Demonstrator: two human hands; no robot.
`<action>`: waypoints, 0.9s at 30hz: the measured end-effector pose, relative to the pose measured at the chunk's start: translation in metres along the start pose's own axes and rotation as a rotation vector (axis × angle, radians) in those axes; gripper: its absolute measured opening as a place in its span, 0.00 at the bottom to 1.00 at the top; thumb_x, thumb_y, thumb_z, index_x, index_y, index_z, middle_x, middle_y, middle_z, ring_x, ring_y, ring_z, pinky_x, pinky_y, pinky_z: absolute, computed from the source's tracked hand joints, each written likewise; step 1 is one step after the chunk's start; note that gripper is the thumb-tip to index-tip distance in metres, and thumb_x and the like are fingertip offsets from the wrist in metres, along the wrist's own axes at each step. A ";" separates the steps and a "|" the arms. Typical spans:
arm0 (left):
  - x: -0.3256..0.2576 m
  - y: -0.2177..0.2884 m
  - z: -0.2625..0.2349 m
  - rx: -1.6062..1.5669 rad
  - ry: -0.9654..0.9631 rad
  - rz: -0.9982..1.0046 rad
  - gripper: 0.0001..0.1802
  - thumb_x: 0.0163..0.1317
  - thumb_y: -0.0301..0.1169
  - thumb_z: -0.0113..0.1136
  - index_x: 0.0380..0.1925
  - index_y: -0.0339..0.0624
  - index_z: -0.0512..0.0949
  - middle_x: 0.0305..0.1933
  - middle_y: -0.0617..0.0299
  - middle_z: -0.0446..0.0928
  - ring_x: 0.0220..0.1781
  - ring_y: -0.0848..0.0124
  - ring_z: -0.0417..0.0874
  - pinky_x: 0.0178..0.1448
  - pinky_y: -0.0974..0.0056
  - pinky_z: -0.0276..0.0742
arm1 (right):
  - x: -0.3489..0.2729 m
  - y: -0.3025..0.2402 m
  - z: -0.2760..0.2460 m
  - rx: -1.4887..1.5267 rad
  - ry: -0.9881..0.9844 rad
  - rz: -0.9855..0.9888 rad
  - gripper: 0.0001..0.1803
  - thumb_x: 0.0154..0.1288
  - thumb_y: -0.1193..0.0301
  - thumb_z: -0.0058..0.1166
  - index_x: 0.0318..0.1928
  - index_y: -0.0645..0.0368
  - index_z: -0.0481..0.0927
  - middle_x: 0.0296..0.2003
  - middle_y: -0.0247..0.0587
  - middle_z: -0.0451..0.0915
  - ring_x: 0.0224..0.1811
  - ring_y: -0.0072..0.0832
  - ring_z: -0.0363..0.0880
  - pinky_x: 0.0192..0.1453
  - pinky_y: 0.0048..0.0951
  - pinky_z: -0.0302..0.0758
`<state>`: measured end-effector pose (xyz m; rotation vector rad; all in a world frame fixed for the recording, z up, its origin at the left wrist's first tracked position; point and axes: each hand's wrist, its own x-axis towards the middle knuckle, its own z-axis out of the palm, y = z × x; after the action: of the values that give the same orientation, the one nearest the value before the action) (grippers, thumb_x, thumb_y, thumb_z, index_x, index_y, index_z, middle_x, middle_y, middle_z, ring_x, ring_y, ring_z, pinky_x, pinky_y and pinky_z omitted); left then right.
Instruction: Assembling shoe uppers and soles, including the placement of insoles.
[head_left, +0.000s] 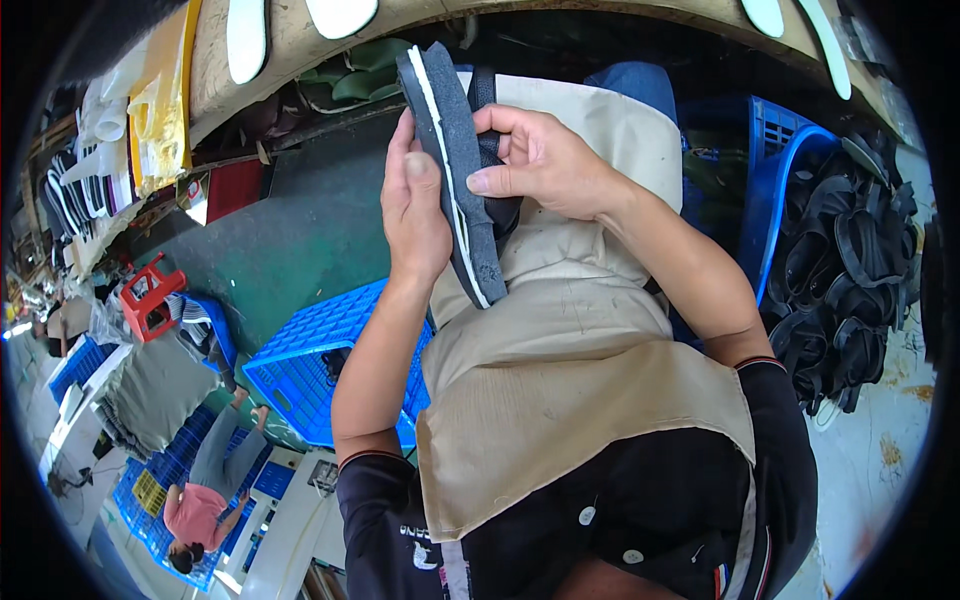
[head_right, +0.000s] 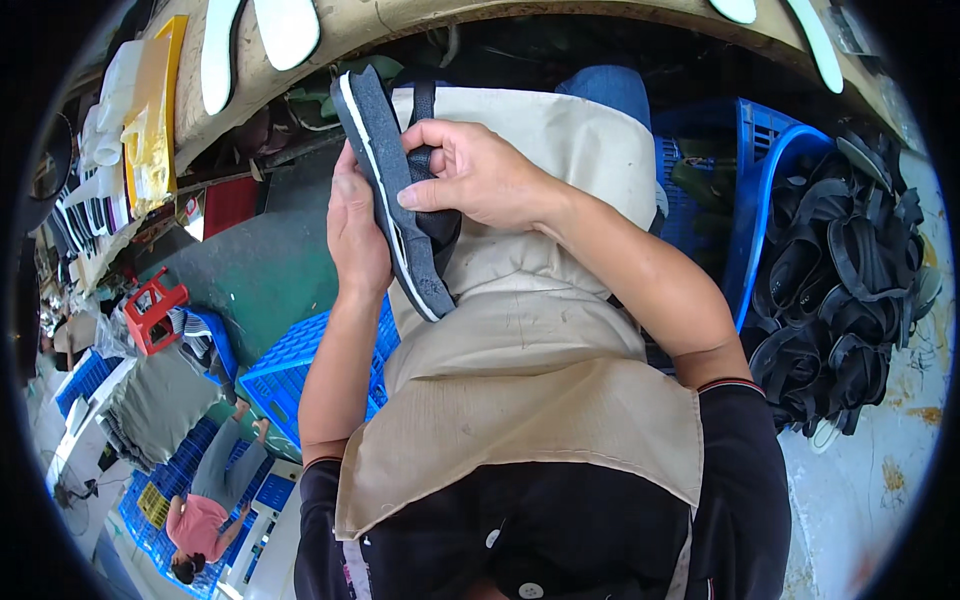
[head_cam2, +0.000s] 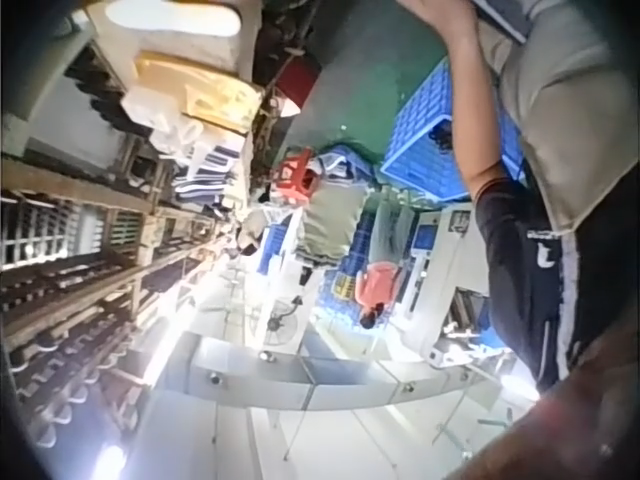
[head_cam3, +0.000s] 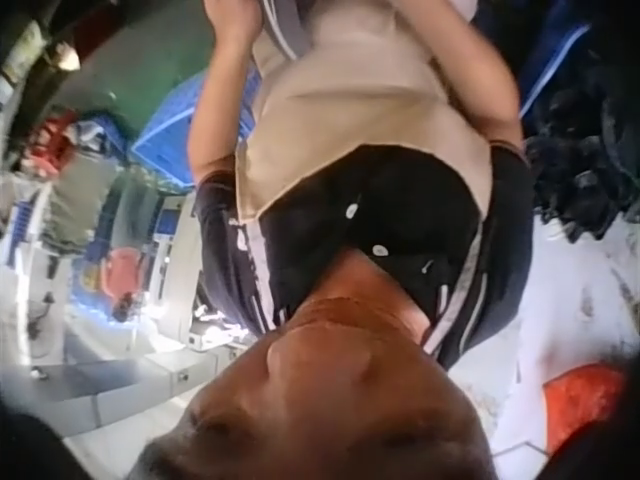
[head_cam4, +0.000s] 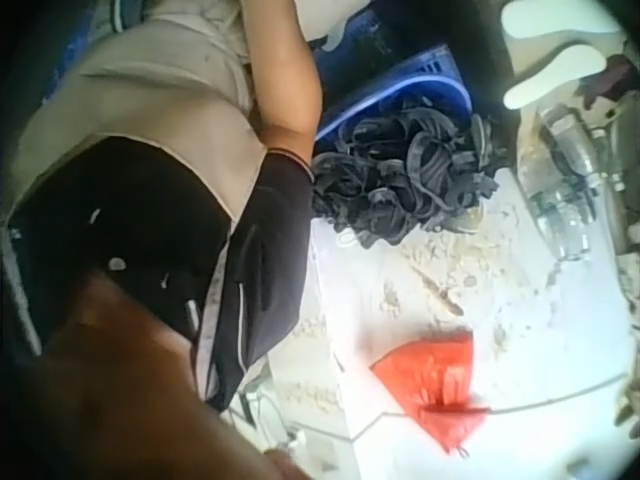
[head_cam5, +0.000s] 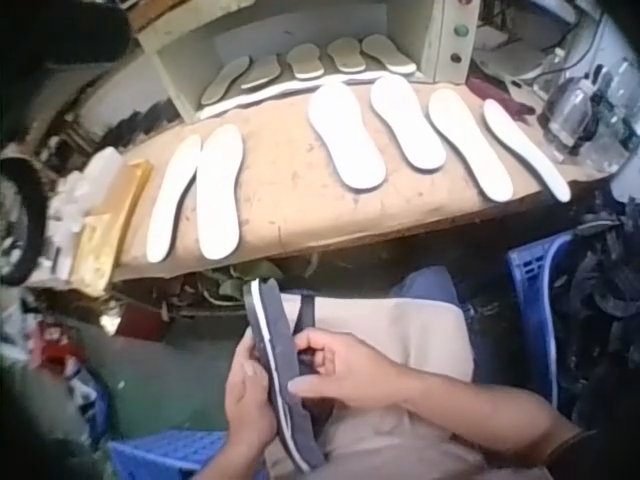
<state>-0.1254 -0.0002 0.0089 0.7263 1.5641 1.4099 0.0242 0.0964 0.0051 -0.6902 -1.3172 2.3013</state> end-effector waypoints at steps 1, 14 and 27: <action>0.001 0.002 0.001 0.045 0.000 0.001 0.32 0.81 0.48 0.38 0.73 0.35 0.61 0.63 0.50 0.75 0.61 0.67 0.77 0.66 0.63 0.73 | 0.001 0.002 0.000 0.035 0.008 -0.009 0.20 0.63 0.82 0.60 0.56 0.65 0.76 0.35 0.39 0.84 0.32 0.17 0.77 0.39 0.16 0.75; 0.001 0.003 0.008 0.029 0.068 -0.099 0.33 0.79 0.42 0.48 0.73 0.29 0.58 0.64 0.45 0.73 0.59 0.65 0.78 0.63 0.64 0.74 | -0.007 -0.001 0.008 -0.108 0.132 0.006 0.34 0.57 0.79 0.65 0.65 0.63 0.70 0.43 0.46 0.83 0.37 0.25 0.81 0.45 0.23 0.77; 0.001 0.008 0.015 0.095 0.120 -0.166 0.31 0.77 0.41 0.52 0.70 0.29 0.62 0.55 0.49 0.77 0.51 0.68 0.79 0.57 0.67 0.76 | -0.027 -0.005 0.028 -0.651 0.178 -0.113 0.56 0.46 0.80 0.71 0.76 0.57 0.55 0.54 0.53 0.81 0.49 0.34 0.83 0.54 0.28 0.79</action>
<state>-0.1134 0.0088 0.0170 0.5611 1.7525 1.2839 0.0294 0.0653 0.0273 -0.9583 -1.9687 1.6593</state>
